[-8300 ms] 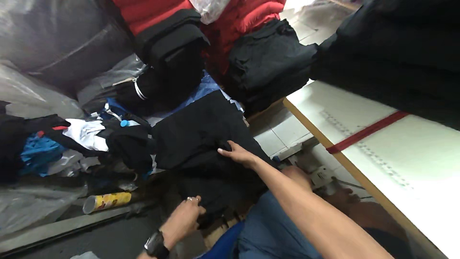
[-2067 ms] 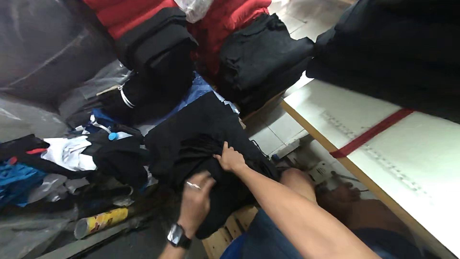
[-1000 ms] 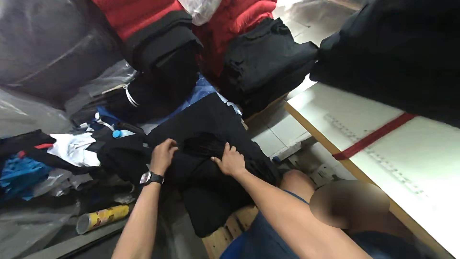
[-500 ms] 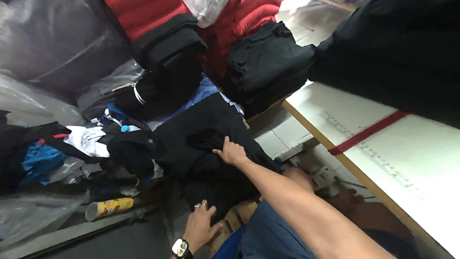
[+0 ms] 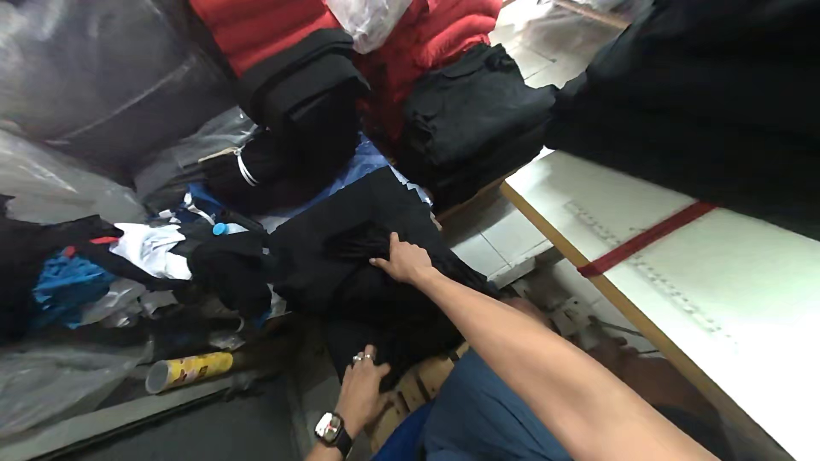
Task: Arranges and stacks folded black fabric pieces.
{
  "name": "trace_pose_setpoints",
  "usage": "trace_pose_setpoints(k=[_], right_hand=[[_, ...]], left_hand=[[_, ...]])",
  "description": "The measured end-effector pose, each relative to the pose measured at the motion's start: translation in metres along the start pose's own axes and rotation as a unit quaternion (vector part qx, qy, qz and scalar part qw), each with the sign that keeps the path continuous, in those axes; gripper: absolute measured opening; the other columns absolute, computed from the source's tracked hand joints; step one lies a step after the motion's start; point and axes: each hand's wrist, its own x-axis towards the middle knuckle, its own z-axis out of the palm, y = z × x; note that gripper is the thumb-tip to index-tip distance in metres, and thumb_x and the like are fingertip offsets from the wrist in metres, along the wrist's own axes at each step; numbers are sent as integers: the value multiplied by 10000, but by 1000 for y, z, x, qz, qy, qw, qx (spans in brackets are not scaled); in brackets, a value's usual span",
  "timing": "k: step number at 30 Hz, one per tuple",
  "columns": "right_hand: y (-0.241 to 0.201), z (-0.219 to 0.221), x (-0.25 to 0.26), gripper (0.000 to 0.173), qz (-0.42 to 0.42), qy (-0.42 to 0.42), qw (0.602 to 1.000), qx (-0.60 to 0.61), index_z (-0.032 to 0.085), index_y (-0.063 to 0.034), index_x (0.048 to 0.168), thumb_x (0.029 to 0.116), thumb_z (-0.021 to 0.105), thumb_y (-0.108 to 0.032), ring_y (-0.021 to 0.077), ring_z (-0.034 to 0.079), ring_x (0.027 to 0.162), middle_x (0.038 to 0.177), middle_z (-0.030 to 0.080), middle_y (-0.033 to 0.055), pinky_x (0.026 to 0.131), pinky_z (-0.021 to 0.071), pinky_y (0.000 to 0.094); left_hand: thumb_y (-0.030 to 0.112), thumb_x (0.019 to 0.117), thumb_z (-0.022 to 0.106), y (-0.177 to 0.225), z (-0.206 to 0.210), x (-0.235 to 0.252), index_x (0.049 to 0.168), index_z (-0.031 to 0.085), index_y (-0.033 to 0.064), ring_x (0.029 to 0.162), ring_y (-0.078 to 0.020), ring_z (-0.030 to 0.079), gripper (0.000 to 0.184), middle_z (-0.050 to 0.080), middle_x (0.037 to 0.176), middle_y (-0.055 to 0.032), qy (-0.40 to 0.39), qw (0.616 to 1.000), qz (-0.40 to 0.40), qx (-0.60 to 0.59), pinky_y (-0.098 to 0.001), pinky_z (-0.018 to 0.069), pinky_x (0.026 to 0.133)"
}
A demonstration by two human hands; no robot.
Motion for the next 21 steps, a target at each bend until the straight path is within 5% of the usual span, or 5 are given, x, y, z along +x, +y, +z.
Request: trace_pose_setpoints(k=[5, 11, 16, 19, 21], right_hand=[[6, 10, 2, 861, 10, -13, 1000, 10, 353, -99, 1548, 961, 508, -710, 394, 644, 1207, 1289, 665, 202, 988, 504, 605], [18, 11, 4, 920, -13, -11, 999, 33, 363, -88, 1551, 928, 534, -743, 402, 633, 1222, 1334, 640, 210, 995, 497, 619], [24, 7, -13, 1211, -28, -43, 992, 111, 168, -96, 1658, 813, 425, -926, 447, 369, 1475, 1621, 344, 254, 1186, 274, 669], [16, 29, -17, 1327, 10, 12, 997, 80, 169, -78, 1652, 718, 553, -939, 431, 431, 1421, 1570, 403, 257, 1149, 335, 638], [21, 44, -6, 1178, 48, 28, 996, 64, 201, -78, 1640, 819, 596, -825, 425, 505, 1354, 1527, 451, 255, 1095, 407, 615]], left_hand=[[468, 914, 713, -2, -15, -39, 1224, 720, 224, 1273, -405, 556, 394, 524, 1415, -228, -16, 999, -20, 32, -562, 529, 974], [-88, 845, 664, 6, -142, -48, 1212, 728, 195, 1174, -394, 641, 467, 650, 1281, -190, 39, 994, 67, 79, -566, 554, 949], [6, 998, 563, -4, -245, 30, 1368, 602, 120, 1059, -329, 711, 389, 720, 1163, -153, 135, 979, 155, 12, -557, 552, 966], [85, 1002, 621, -16, -232, 95, 1290, 626, 48, 1058, -286, 718, 291, 729, 1141, -142, 152, 974, 163, -31, -510, 555, 984], [206, 984, 693, -24, -221, 117, 1274, 637, 54, 1047, -283, 718, 332, 733, 1116, -133, 132, 981, 136, -30, -513, 553, 976]])
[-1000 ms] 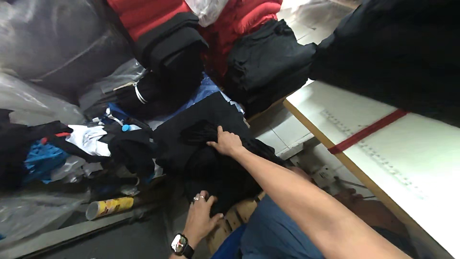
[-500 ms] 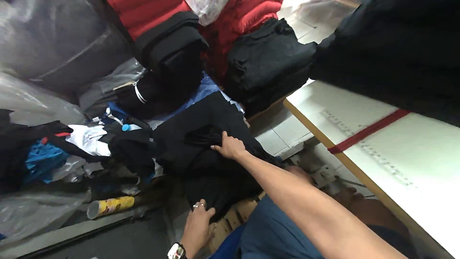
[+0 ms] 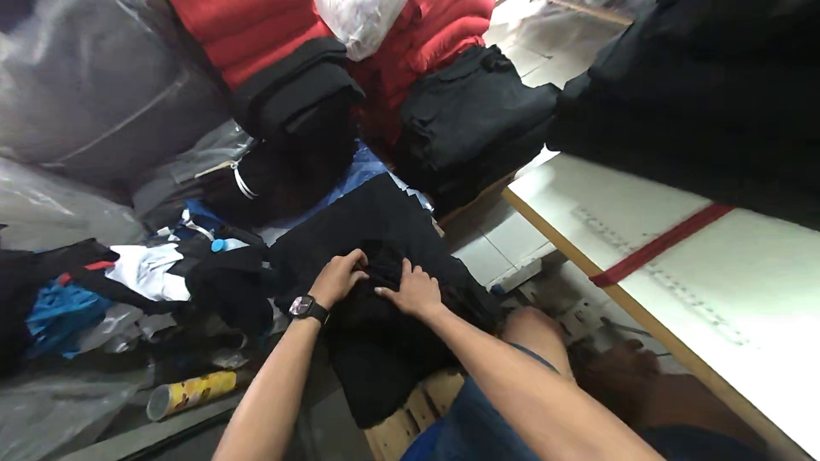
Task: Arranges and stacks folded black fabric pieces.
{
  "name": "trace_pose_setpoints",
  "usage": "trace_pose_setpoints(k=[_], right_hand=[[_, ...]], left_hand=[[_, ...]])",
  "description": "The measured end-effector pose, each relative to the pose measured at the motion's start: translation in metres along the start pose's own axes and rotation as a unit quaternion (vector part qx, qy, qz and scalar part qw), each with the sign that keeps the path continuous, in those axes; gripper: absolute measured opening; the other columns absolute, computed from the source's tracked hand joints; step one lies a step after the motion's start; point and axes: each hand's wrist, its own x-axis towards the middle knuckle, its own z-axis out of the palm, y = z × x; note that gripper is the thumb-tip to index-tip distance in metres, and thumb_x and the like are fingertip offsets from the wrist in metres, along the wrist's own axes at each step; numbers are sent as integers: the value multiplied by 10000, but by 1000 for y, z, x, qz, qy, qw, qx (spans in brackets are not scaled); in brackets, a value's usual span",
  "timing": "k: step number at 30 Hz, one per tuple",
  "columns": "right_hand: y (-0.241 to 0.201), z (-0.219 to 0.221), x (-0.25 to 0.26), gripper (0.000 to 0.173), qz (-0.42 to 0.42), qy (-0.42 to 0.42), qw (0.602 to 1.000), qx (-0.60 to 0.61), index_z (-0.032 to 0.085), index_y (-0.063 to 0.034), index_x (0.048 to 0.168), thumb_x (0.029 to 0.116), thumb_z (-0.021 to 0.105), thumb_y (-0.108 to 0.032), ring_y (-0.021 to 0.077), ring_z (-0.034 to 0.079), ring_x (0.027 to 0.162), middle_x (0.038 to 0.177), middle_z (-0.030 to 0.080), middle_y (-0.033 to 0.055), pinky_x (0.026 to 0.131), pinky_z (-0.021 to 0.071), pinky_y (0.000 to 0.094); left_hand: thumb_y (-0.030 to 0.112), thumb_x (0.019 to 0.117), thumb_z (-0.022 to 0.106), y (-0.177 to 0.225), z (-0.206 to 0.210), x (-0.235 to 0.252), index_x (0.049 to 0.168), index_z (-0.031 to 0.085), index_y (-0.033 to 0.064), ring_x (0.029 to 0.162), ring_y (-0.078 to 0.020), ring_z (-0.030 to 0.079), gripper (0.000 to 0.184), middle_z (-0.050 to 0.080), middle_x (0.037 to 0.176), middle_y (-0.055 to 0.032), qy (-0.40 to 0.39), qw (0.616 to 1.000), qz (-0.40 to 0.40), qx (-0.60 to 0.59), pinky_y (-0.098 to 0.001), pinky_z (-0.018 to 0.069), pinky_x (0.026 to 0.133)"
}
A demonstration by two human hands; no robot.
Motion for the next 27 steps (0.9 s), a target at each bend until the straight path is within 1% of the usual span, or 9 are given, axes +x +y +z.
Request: trace_pose_setpoints(k=[3, 7, 9, 12, 15, 18, 21, 24, 27], right_hand=[[0, 4, 9, 1057, 22, -15, 999, -23, 181, -86, 1645, 906, 588, -723, 429, 520, 1333, 1537, 433, 256, 1079, 426, 602], [-1, -2, 17, 1041, 34, -46, 998, -34, 185, -88, 1643, 917, 552, -739, 438, 526, 1332, 1563, 397, 267, 1070, 441, 603], [-1, -1, 20, 1051, 36, -48, 998, -34, 180, -97, 1645, 909, 558, -745, 436, 526, 1331, 1565, 393, 265, 1067, 445, 599], [1, 0, 18, 1052, 34, -40, 998, -39, 179, -94, 1646, 912, 545, -751, 432, 533, 1325, 1562, 394, 268, 1059, 452, 602], [3, 3, 15, 1055, 28, -40, 998, -42, 163, -103, 1651, 913, 530, -761, 422, 515, 1349, 1577, 387, 247, 1071, 441, 604], [10, 1, 11, 1033, 24, -40, 998, -39, 160, -116, 1654, 924, 526, -749, 403, 497, 1375, 1593, 378, 222, 1086, 432, 599], [7, 3, 9, 1019, 22, -38, 998, -42, 151, -129, 1656, 931, 528, -737, 402, 502, 1374, 1599, 377, 213, 1084, 436, 593], [10, -2, 5, 1015, 12, -41, 999, -18, 184, -117, 1649, 927, 540, -736, 404, 504, 1374, 1587, 398, 218, 1087, 431, 601], [17, -8, -4, 1078, -36, -52, 997, 50, 175, -90, 1653, 907, 470, -810, 442, 436, 1428, 1601, 366, 260, 1144, 358, 640]], left_hand=[[261, 955, 743, -30, -2, -11, 1282, 649, 83, 1081, -298, 695, 384, 720, 1140, -133, -20, 998, -55, 11, -545, 534, 994], [121, 1021, 602, -57, 4, -57, 1206, 690, 29, 1136, -397, 665, 224, 706, 1168, -199, 268, 953, -79, 114, -625, 490, 1015], [130, 1022, 560, -26, 36, -86, 1188, 719, 49, 1228, -358, 632, 243, 698, 1251, -161, 317, 939, -18, 131, -582, 470, 1073], [326, 1025, 579, 36, 119, -129, 1226, 736, 188, 1271, -258, 622, 290, 677, 1335, -61, 155, 980, 80, 96, -497, 502, 1075], [679, 914, 596, 40, 184, -155, 1339, 654, 314, 1269, -370, 581, 564, 585, 1424, -125, -54, 993, -20, 104, -603, 497, 1001], [777, 880, 538, 36, 188, -174, 1286, 672, 262, 1251, -432, 586, 670, 573, 1407, -221, -139, 978, -82, 132, -656, 480, 976], [637, 942, 590, 41, 156, -183, 1211, 721, 173, 1360, -420, 512, 552, 561, 1446, -210, -195, 966, -85, 143, -667, 429, 1048], [211, 943, 699, 57, 84, -163, 1175, 746, 172, 1264, -419, 578, 240, 611, 1356, -208, -161, 978, -47, 125, -624, 489, 1005], [-50, 922, 600, 62, 7, -123, 1309, 664, 185, 1128, -389, 670, 457, 687, 1230, -168, -83, 992, 3, 89, -608, 542, 935]])
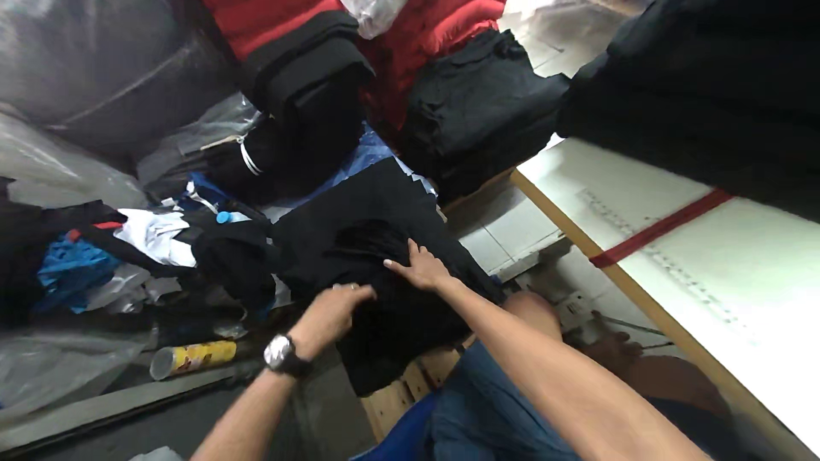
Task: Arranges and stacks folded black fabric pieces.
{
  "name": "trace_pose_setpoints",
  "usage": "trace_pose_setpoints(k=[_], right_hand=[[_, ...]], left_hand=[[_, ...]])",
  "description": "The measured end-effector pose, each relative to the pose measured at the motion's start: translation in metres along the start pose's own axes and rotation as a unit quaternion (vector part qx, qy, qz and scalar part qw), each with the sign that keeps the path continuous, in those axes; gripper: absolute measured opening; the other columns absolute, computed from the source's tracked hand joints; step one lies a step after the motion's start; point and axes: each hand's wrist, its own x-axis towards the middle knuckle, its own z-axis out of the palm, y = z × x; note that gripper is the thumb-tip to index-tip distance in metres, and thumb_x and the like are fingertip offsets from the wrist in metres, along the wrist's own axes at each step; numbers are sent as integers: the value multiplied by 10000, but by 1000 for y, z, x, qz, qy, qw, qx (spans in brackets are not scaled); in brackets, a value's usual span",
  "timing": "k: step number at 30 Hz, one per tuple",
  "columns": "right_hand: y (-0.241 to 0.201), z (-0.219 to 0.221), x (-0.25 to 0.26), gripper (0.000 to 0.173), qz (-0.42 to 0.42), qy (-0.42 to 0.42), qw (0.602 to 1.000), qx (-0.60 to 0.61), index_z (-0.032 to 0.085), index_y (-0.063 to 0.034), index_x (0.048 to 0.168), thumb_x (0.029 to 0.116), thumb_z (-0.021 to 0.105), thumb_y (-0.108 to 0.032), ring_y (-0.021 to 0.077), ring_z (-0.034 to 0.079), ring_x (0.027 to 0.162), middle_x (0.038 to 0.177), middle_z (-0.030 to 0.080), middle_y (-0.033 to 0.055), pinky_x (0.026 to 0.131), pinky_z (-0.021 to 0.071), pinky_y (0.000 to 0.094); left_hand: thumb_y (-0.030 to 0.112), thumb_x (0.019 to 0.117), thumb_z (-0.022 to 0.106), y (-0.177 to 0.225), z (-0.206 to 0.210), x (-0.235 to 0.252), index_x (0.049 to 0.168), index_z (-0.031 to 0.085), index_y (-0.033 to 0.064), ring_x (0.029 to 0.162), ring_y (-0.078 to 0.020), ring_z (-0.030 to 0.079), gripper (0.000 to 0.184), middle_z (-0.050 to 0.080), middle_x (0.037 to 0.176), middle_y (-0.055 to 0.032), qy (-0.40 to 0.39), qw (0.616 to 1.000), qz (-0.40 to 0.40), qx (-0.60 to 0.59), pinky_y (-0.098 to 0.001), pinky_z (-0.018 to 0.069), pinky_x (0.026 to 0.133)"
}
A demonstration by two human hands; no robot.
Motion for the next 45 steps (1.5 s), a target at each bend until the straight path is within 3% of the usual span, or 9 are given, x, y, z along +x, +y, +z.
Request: trace_pose_setpoints(k=[5, 9, 15, 20, 24, 28, 33, 40, 45], right_hand=[[-7, 19, -12, 1386, -22, 60, 995, -76, 134, -56, 1652, 688, 529, -970, 433, 470, 1380, 1537, 431, 264, 1118, 387, 617], [-13, 25, 7, 1123, 36, 74, 989, -121, 192, -45, 1637, 870, 594, -761, 438, 501, 1348, 1528, 429, 274, 1078, 434, 591], [-26, 0, 31, 1029, 66, -9, 989, -129, 185, -55, 1630, 921, 602, -674, 424, 619, 1214, 1560, 380, 276, 987, 519, 571], [-22, 5, 31, 1017, 60, -3, 990, -129, 181, -71, 1629, 926, 585, -685, 414, 633, 1194, 1568, 377, 259, 970, 535, 556], [-12, 10, 23, 1018, 54, 14, 992, -114, 159, -82, 1643, 933, 582, -676, 420, 592, 1252, 1587, 362, 242, 1003, 511, 571], [-13, 10, 17, 1013, 44, 14, 993, -107, 145, -84, 1648, 943, 582, -666, 417, 553, 1306, 1604, 341, 234, 1035, 483, 577], [-7, 9, 17, 1022, 37, 15, 994, -100, 171, -71, 1641, 934, 572, -691, 419, 538, 1327, 1595, 355, 243, 1054, 468, 580], [-7, 23, -11, 1426, -33, 67, 993, -91, 123, -39, 1650, 663, 528, -985, 439, 465, 1380, 1537, 422, 279, 1123, 384, 611], [-12, 27, 10, 1095, 22, 75, 986, -149, 222, -16, 1624, 887, 571, -747, 452, 510, 1332, 1525, 425, 292, 1075, 431, 591]], left_hand=[[76, 1005, 592, -41, -3, 83, 1326, 613, 118, 1065, -312, 709, 325, 729, 1148, -120, 101, 992, 1, -71, -559, 551, 962], [256, 990, 680, -70, 10, 87, 1277, 656, 127, 1045, -302, 717, 316, 738, 1127, -106, 130, 987, -69, -68, -572, 557, 934], [97, 1011, 531, -74, 53, 12, 1179, 736, 72, 1250, -352, 624, 266, 696, 1272, -152, 387, 918, -54, 60, -567, 470, 1075], [651, 940, 580, -2, 173, 5, 1378, 628, 328, 1272, -363, 576, 546, 564, 1442, -123, 23, 999, -31, -12, -565, 523, 987], [766, 878, 553, -4, 188, -3, 1258, 695, 283, 1219, -442, 595, 630, 523, 1441, -246, -60, 994, -91, 12, -595, 551, 896], [617, 933, 616, -1, 165, -29, 1167, 743, 190, 1281, -426, 570, 503, 548, 1430, -247, -115, 990, -76, 13, -595, 519, 975], [-60, 868, 678, 5, 49, -24, 1194, 726, 185, 1161, -423, 645, 410, 650, 1279, -199, -38, 998, -10, 49, -600, 558, 910], [65, 1016, 564, -46, 9, 88, 1322, 617, 104, 1058, -298, 715, 313, 730, 1149, -117, 119, 990, 17, -71, -542, 555, 967], [126, 1006, 621, -76, 25, 72, 1302, 657, 115, 1119, -307, 697, 298, 720, 1204, -113, 180, 983, -43, -18, -553, 548, 984]])
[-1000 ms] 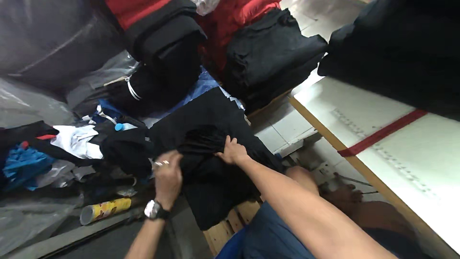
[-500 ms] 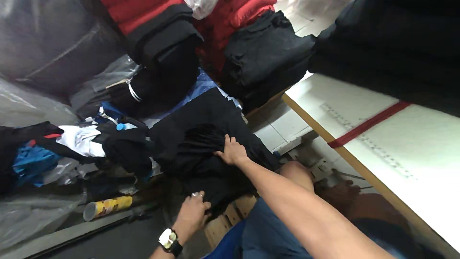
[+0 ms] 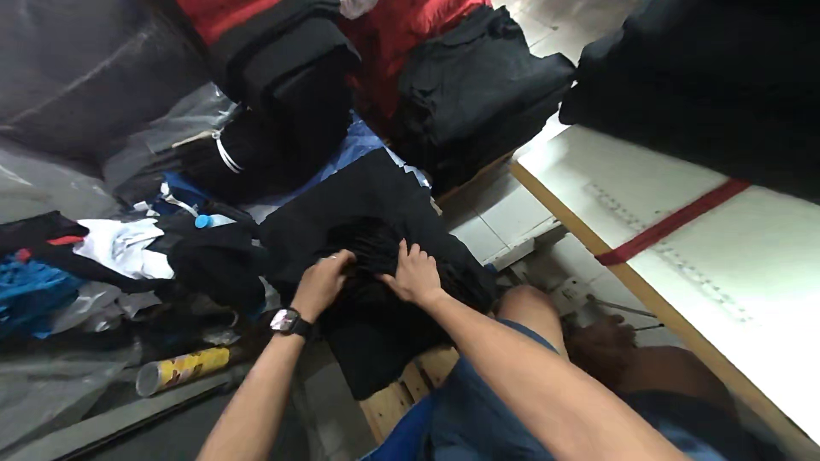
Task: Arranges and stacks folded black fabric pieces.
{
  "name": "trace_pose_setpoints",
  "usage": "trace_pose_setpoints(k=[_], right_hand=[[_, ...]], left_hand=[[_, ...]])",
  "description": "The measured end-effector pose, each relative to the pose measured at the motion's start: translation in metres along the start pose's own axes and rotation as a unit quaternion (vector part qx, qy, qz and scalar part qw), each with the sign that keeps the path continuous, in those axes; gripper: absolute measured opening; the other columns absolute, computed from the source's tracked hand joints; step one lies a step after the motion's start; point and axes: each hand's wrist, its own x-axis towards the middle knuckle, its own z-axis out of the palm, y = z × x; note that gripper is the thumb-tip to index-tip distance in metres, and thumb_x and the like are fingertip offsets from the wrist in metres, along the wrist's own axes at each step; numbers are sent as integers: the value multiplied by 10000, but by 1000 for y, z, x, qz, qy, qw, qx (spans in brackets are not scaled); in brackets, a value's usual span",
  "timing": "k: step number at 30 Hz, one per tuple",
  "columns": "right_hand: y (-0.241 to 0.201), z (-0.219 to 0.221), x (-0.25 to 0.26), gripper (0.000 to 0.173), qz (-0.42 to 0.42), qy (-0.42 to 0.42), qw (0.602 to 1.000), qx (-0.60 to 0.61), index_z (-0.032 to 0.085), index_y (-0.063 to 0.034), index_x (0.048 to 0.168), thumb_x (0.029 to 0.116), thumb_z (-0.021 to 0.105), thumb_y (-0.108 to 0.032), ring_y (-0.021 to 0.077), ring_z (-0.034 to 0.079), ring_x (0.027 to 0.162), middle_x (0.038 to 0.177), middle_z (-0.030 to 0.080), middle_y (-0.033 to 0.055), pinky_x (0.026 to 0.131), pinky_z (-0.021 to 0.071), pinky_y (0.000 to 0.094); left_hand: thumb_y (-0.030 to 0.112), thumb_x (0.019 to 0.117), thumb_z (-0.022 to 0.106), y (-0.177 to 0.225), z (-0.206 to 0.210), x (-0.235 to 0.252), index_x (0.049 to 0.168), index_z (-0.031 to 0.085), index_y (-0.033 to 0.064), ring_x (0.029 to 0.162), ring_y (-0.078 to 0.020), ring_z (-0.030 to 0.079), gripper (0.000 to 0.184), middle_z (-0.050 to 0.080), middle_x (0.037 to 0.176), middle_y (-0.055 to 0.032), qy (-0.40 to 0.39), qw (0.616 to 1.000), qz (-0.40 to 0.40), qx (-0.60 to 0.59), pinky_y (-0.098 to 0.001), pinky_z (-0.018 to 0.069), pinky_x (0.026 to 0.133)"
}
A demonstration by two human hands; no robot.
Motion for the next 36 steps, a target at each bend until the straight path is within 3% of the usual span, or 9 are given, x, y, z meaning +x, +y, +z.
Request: trace_pose_setpoints(k=[3, 5, 9, 12, 17, 20, 27, 32, 36], right_hand=[[1, 1, 7, 1077, 3, -24, 1000, -10, 206, -30, 1629, 898, 557, -739, 454, 512, 1329, 1546, 395, 292, 1063, 441, 593], [0, -4, 9, 1080, 6, -21, 1000, -7, 211, -38, 1629, 889, 569, -739, 446, 519, 1320, 1546, 395, 285, 1056, 450, 583], [4, 2, 6, 1073, -1, -21, 1000, -6, 213, -55, 1630, 888, 563, -747, 430, 506, 1340, 1537, 415, 264, 1072, 440, 577], [10, 4, 5, 1068, -5, -25, 1000, 1, 184, -76, 1642, 895, 552, -744, 419, 486, 1366, 1555, 398, 253, 1088, 427, 575], [10, -1, 2, 1054, -11, -35, 999, 17, 164, -82, 1648, 909, 581, -707, 423, 470, 1385, 1580, 372, 250, 1100, 417, 582], [17, -4, -3, 1092, -31, -46, 998, 41, 141, -69, 1651, 903, 551, -751, 433, 449, 1403, 1584, 359, 267, 1122, 392, 593], [15, 4, -23, 1429, -53, 14, 997, 52, 119, -58, 1655, 653, 495, -1005, 417, 471, 1378, 1540, 428, 253, 1121, 396, 583], [7, 3, -3, 1152, -8, -7, 1000, 8, 159, -44, 1643, 852, 635, -733, 427, 481, 1368, 1551, 396, 271, 1098, 415, 580], [6, 1, 6, 1111, -2, -23, 1000, -13, 168, -43, 1640, 876, 611, -718, 428, 495, 1351, 1554, 387, 271, 1075, 435, 574]], left_hand=[[41, 1016, 518, -34, 2, -47, 1263, 692, 81, 1227, -372, 634, 306, 687, 1279, -161, 195, 977, -36, 73, -613, 466, 1056], [87, 1011, 516, -2, 20, -81, 1222, 727, 95, 1286, -352, 601, 298, 673, 1327, -147, 214, 975, 7, 61, -592, 445, 1081], [610, 954, 589, 65, 107, -143, 1321, 670, 265, 1263, -339, 601, 509, 608, 1404, -119, -156, 987, 13, 28, -567, 513, 1010], [725, 858, 626, 57, 128, -157, 1289, 664, 253, 1264, -437, 562, 640, 530, 1430, -226, -269, 960, -63, 37, -606, 513, 975], [333, 959, 693, 57, 57, -137, 1179, 749, 176, 1300, -410, 566, 276, 616, 1371, -217, -280, 960, -5, 24, -615, 460, 1058], [-40, 904, 623, 68, -18, -93, 1261, 695, 190, 1140, -379, 655, 431, 667, 1238, -166, -195, 980, 18, 21, -582, 543, 947], [82, 1021, 561, 37, -7, 6, 1285, 638, 111, 1072, -296, 708, 276, 729, 1156, -105, -52, 998, 25, -35, -548, 552, 961], [316, 976, 705, 10, 0, -24, 1257, 670, 112, 1046, -316, 718, 350, 739, 1122, -126, -75, 996, -42, -28, -570, 557, 940], [167, 1025, 619, -49, -32, -43, 1148, 720, 37, 1024, -314, 722, 206, 740, 1080, -157, 17, 997, -67, -28, -551, 557, 959]])
